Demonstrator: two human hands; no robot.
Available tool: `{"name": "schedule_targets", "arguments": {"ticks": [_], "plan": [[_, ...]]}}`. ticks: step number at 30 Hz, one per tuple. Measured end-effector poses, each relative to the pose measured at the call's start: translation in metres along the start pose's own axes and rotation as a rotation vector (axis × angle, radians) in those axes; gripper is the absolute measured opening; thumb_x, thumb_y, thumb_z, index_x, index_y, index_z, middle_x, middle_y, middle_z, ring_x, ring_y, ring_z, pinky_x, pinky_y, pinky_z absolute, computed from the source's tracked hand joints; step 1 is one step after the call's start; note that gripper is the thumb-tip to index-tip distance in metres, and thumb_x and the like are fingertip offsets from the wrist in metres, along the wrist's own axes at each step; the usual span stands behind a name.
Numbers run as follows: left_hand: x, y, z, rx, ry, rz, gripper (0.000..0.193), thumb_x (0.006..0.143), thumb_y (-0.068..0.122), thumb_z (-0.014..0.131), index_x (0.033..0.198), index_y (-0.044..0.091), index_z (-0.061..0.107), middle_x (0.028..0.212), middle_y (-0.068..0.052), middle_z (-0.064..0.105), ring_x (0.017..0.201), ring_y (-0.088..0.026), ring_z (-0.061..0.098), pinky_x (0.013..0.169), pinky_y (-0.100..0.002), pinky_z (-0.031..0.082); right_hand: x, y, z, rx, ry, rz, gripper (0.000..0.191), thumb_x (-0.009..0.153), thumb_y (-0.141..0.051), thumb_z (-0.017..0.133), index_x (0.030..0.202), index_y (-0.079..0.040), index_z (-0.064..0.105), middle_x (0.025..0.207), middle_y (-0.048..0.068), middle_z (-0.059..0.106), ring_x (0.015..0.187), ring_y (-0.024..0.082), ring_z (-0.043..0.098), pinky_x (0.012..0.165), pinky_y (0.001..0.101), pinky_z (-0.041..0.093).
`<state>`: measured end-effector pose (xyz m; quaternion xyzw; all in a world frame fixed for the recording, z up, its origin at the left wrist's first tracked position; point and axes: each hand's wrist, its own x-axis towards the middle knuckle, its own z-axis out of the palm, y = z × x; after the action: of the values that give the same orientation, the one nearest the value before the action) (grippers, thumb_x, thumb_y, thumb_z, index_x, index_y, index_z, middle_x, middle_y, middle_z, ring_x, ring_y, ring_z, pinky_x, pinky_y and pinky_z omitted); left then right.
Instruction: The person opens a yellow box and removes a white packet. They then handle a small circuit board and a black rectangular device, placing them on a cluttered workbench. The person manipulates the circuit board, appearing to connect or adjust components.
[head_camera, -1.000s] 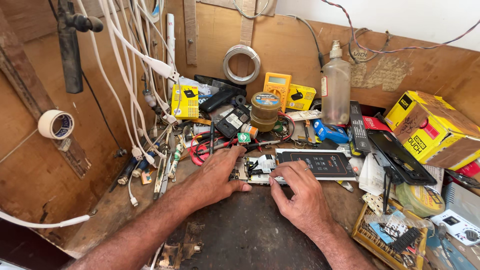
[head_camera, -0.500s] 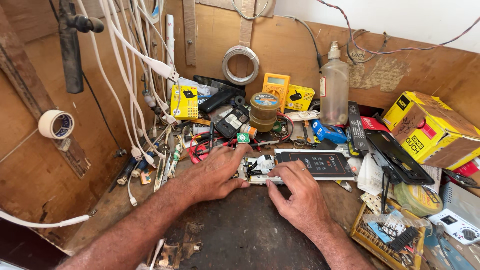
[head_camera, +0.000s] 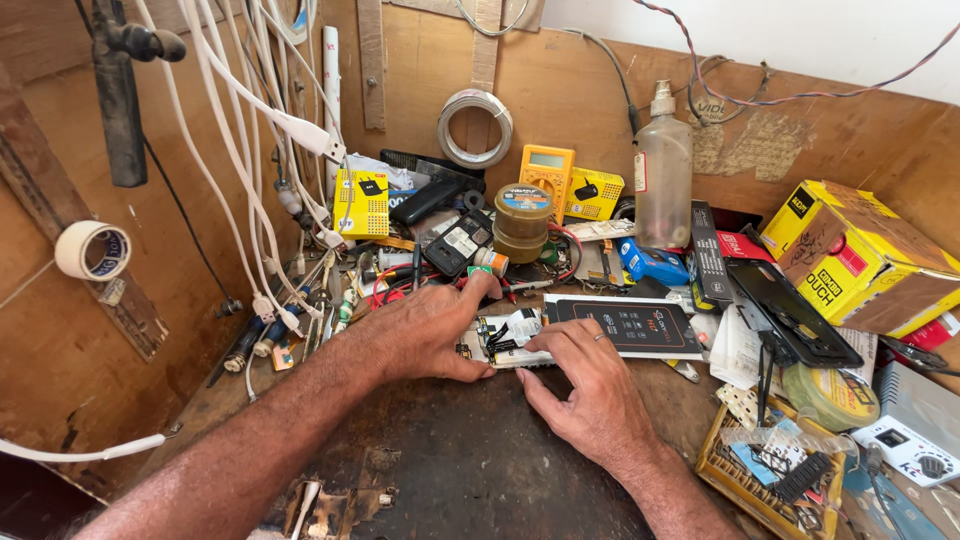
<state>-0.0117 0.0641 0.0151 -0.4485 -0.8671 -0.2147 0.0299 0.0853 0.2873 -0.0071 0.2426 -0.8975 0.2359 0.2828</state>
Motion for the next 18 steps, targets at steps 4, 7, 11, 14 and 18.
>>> {"name": "schedule_targets", "arguments": {"ticks": [4,7,11,14,18], "plan": [[0.001,0.002,-0.004,-0.07,-0.012,-0.074,0.084,0.068,0.04,0.089,0.128,0.006,0.041,0.082,-0.02,0.07,0.089,-0.04,0.072,0.08,-0.048,0.056,0.001,0.0,-0.001,0.002,-0.002,-0.023,0.032,0.077,-0.015,0.082,0.103,-0.004,0.067,0.108,0.01,0.067,0.109,0.029,0.062,0.094,0.0416,0.051],[0.002,0.004,-0.008,-0.097,-0.003,-0.104,0.084,0.067,0.041,0.089,0.126,0.006,0.041,0.085,-0.02,0.069,0.089,-0.038,0.072,0.08,-0.047,0.056,0.001,0.001,-0.002,0.006,-0.015,-0.007,0.032,0.077,-0.016,0.082,0.103,-0.004,0.067,0.109,0.01,0.067,0.11,0.029,0.061,0.094,0.0421,0.05],[0.004,0.006,-0.01,-0.133,0.008,-0.127,0.085,0.064,0.042,0.091,0.124,0.009,0.042,0.095,-0.019,0.071,0.092,-0.038,0.072,0.082,-0.047,0.056,0.002,0.004,-0.002,0.005,-0.021,-0.003,0.033,0.077,-0.016,0.082,0.104,-0.004,0.067,0.109,0.01,0.066,0.111,0.029,0.06,0.095,0.0422,0.05],[0.006,0.007,-0.012,-0.15,-0.008,-0.18,0.086,0.062,0.044,0.091,0.124,0.011,0.042,0.1,-0.019,0.073,0.096,-0.037,0.073,0.085,-0.046,0.057,0.001,0.007,-0.001,-0.02,-0.022,-0.003,0.034,0.077,-0.015,0.082,0.104,-0.004,0.067,0.109,0.011,0.066,0.111,0.03,0.06,0.095,0.0426,0.049],[0.012,0.008,-0.015,-0.141,-0.053,-0.241,0.086,0.061,0.045,0.09,0.125,0.012,0.041,0.098,-0.019,0.076,0.098,-0.035,0.074,0.088,-0.044,0.058,0.001,0.01,0.0,-0.108,-0.004,-0.021,0.033,0.077,-0.013,0.082,0.105,-0.003,0.067,0.108,0.01,0.065,0.11,0.029,0.06,0.096,0.0434,0.048]]}}
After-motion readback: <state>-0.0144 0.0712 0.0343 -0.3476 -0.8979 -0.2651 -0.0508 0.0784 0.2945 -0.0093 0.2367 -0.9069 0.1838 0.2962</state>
